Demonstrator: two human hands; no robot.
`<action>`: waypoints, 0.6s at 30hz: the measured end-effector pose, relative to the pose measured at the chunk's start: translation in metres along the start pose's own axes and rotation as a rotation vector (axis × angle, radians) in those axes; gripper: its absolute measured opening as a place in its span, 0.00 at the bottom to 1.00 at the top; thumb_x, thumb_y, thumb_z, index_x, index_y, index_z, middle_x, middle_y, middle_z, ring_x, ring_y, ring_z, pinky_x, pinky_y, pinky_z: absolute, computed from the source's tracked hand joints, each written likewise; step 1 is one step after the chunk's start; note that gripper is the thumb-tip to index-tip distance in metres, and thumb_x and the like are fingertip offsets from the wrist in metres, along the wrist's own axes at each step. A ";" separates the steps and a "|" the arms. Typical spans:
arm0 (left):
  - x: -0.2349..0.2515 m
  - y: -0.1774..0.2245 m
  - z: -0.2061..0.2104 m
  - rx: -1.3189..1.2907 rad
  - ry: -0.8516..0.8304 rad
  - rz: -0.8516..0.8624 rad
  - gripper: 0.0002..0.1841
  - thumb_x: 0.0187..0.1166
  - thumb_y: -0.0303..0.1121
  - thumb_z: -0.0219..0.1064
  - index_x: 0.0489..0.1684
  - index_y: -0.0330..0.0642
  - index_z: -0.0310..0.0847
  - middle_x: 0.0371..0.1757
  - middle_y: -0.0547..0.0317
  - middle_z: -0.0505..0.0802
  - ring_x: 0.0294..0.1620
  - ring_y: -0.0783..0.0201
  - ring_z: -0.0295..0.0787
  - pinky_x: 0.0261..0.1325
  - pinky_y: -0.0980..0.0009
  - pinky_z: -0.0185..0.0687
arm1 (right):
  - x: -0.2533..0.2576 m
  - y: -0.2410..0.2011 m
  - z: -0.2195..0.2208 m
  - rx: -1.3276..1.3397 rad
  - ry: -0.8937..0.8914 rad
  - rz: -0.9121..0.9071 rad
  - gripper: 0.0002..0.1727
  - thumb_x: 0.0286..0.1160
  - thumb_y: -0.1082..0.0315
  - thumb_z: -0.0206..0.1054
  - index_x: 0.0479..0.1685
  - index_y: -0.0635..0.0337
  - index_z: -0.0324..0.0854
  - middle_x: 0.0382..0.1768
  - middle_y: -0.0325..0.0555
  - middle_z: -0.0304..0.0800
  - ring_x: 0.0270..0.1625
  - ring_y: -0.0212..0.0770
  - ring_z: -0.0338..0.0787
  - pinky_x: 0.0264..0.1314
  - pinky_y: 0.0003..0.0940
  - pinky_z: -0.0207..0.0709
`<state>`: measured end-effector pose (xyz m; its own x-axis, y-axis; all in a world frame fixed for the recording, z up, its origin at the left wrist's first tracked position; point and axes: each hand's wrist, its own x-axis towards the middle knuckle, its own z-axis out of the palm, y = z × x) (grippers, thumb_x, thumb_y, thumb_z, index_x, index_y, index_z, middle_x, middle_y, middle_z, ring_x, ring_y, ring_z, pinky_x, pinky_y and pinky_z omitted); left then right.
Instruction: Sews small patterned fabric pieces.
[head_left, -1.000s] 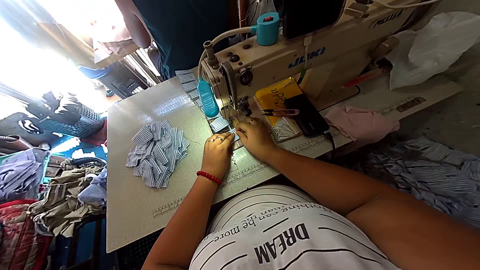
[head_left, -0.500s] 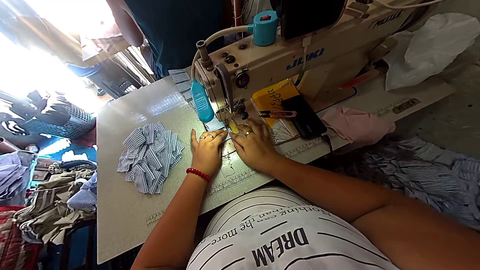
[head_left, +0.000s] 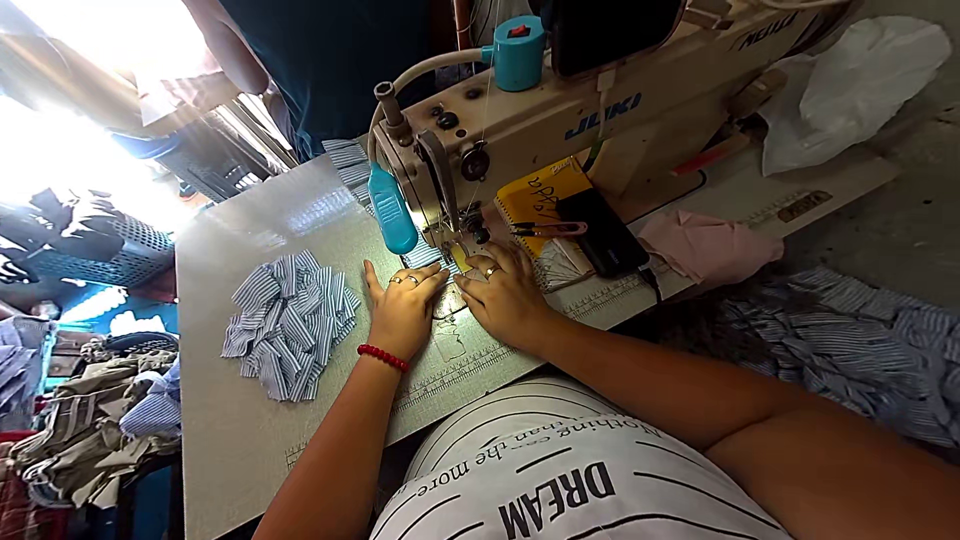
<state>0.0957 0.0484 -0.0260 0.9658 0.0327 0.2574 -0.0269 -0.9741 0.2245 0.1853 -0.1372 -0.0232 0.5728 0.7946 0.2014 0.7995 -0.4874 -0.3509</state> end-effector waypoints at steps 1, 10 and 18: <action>0.000 0.000 0.000 -0.001 0.002 -0.001 0.22 0.81 0.23 0.58 0.65 0.56 0.91 0.70 0.64 0.91 0.75 0.51 0.85 0.78 0.14 0.35 | 0.000 0.000 0.000 -0.002 -0.006 0.005 0.20 0.86 0.57 0.56 0.69 0.42 0.89 0.75 0.51 0.83 0.89 0.61 0.64 0.88 0.75 0.44; 0.000 0.000 0.003 -0.006 0.021 -0.017 0.21 0.81 0.25 0.59 0.64 0.57 0.92 0.69 0.65 0.92 0.74 0.52 0.86 0.78 0.15 0.36 | 0.000 -0.002 -0.001 -0.034 -0.027 0.014 0.21 0.88 0.56 0.55 0.70 0.42 0.88 0.74 0.49 0.84 0.90 0.59 0.64 0.88 0.73 0.44; -0.003 -0.002 0.004 -0.007 0.028 -0.023 0.21 0.80 0.25 0.58 0.64 0.57 0.92 0.69 0.64 0.92 0.74 0.52 0.86 0.78 0.14 0.35 | 0.000 -0.001 0.002 -0.018 -0.010 0.012 0.21 0.88 0.56 0.55 0.70 0.42 0.88 0.74 0.48 0.85 0.89 0.58 0.65 0.89 0.73 0.44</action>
<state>0.0942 0.0492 -0.0307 0.9586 0.0611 0.2783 -0.0069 -0.9715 0.2371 0.1842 -0.1362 -0.0243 0.5809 0.7920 0.1876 0.7955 -0.5036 -0.3371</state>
